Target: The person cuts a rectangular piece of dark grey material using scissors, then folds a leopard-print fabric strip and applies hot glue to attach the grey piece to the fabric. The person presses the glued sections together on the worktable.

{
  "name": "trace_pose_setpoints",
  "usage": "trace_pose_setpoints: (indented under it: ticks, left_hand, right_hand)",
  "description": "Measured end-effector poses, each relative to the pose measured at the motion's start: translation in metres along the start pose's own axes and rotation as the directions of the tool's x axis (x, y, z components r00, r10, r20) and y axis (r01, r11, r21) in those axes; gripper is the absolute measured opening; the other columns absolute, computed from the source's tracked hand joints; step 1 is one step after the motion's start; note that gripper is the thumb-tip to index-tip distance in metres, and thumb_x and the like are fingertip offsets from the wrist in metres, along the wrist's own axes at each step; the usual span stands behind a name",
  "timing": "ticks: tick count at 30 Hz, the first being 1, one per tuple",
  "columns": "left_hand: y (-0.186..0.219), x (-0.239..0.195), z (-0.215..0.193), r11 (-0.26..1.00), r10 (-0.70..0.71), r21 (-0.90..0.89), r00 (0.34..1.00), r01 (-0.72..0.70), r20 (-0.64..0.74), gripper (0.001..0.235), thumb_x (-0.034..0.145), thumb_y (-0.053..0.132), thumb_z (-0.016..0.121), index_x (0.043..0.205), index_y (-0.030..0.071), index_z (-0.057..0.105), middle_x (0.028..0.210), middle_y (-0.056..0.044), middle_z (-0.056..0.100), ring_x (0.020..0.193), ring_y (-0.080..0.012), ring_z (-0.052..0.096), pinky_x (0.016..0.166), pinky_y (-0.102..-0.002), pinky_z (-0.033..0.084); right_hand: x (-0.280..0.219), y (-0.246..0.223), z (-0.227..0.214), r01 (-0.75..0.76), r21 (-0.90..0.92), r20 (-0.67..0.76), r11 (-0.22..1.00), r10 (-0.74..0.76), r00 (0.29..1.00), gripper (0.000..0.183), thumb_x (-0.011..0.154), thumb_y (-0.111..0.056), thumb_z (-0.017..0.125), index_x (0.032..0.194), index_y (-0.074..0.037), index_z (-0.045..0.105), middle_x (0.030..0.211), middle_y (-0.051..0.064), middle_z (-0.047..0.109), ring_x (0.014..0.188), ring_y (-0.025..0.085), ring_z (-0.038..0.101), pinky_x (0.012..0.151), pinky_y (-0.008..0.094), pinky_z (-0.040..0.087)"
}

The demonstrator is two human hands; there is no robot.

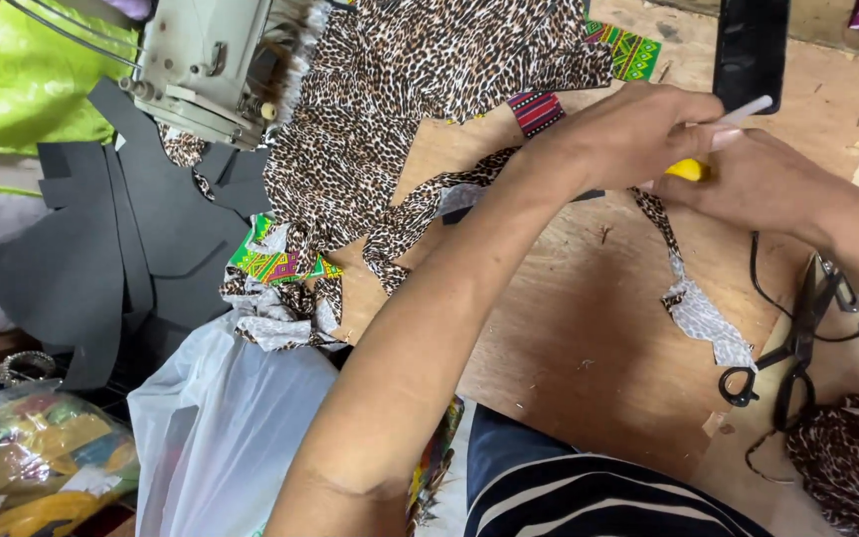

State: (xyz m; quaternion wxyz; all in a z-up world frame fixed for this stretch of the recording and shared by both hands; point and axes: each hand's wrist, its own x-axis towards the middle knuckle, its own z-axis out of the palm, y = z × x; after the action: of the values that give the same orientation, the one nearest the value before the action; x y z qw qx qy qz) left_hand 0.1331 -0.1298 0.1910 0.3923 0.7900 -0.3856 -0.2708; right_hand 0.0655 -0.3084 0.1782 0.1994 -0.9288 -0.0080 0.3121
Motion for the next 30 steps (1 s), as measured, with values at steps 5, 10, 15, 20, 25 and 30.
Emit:
trace_pose_setpoints:
  ticks: [5,10,15,20,25,30]
  left_hand:
    - [-0.017,0.019,0.017,0.996,0.021,-0.087,0.998,-0.015,0.065,0.033,0.108,0.033,0.048,0.133,0.023,0.067,0.132,-0.018,0.086,0.11,-0.0275,0.087,0.089,-0.036,0.06]
    - [-0.04,0.03,0.027,0.977,0.121,-0.171,0.991,-0.129,-0.056,0.025,0.103,0.041,0.052,0.087,0.02,0.053,0.093,0.001,0.081,0.092,-0.0132,0.075,0.078,-0.03,0.052]
    - [-0.055,0.042,0.033,0.958,0.154,-0.22,0.977,-0.185,-0.151,0.033,0.101,0.048,0.056,0.082,0.022,0.049,0.073,0.004,0.051,0.073,-0.0149,0.05,0.068,-0.03,0.043]
    - [-0.063,0.046,0.037,0.973,0.124,-0.173,0.98,-0.151,-0.155,0.035,0.1,0.051,0.054,0.081,0.022,0.05,0.07,0.004,0.052,0.071,-0.016,0.053,0.068,-0.031,0.044]
    - [-0.057,0.039,0.036,0.976,0.039,-0.211,0.994,-0.061,-0.107,0.034,0.101,0.051,0.053,0.082,0.023,0.053,0.072,0.004,0.055,0.072,-0.0153,0.059,0.072,-0.03,0.044]
    - [-0.059,0.041,0.038,0.933,0.062,-0.348,0.993,-0.095,-0.105,0.029,0.1,0.043,0.053,0.085,0.019,0.062,0.111,-0.004,0.095,0.119,-0.0136,0.084,0.086,-0.026,0.059]
  right_hand:
    - [0.01,0.003,0.009,-0.1,-0.136,0.113,0.986,0.116,0.987,0.056,0.106,-0.055,0.063,0.134,-0.008,0.075,0.128,0.031,0.08,0.109,0.049,0.076,0.094,0.054,0.061]
    - [0.024,0.013,0.01,-0.113,-0.289,0.114,0.951,0.151,0.982,0.059,0.109,-0.06,0.057,0.134,-0.009,0.073,0.124,0.027,0.08,0.116,0.045,0.075,0.096,0.054,0.061]
    - [0.035,0.026,0.013,-0.122,-0.309,0.088,0.943,0.156,0.984,0.072,0.107,-0.071,0.052,0.126,-0.007,0.079,0.109,0.029,0.081,0.107,0.046,0.075,0.087,0.052,0.058]
    - [0.039,0.02,0.013,-0.133,-0.271,0.125,0.953,0.172,0.977,0.065,0.108,-0.065,0.056,0.126,-0.006,0.077,0.103,0.026,0.081,0.099,0.043,0.075,0.082,0.05,0.057]
    - [0.033,0.007,0.01,-0.164,-0.223,0.153,0.961,0.2,0.968,0.058,0.11,-0.059,0.059,0.125,-0.004,0.074,0.104,0.025,0.079,0.096,0.041,0.074,0.083,0.051,0.06]
    - [0.037,0.01,0.012,-0.162,-0.235,0.17,0.958,0.204,0.964,0.058,0.112,-0.059,0.059,0.115,-0.003,0.074,0.089,0.021,0.075,0.084,0.035,0.071,0.077,0.048,0.061]
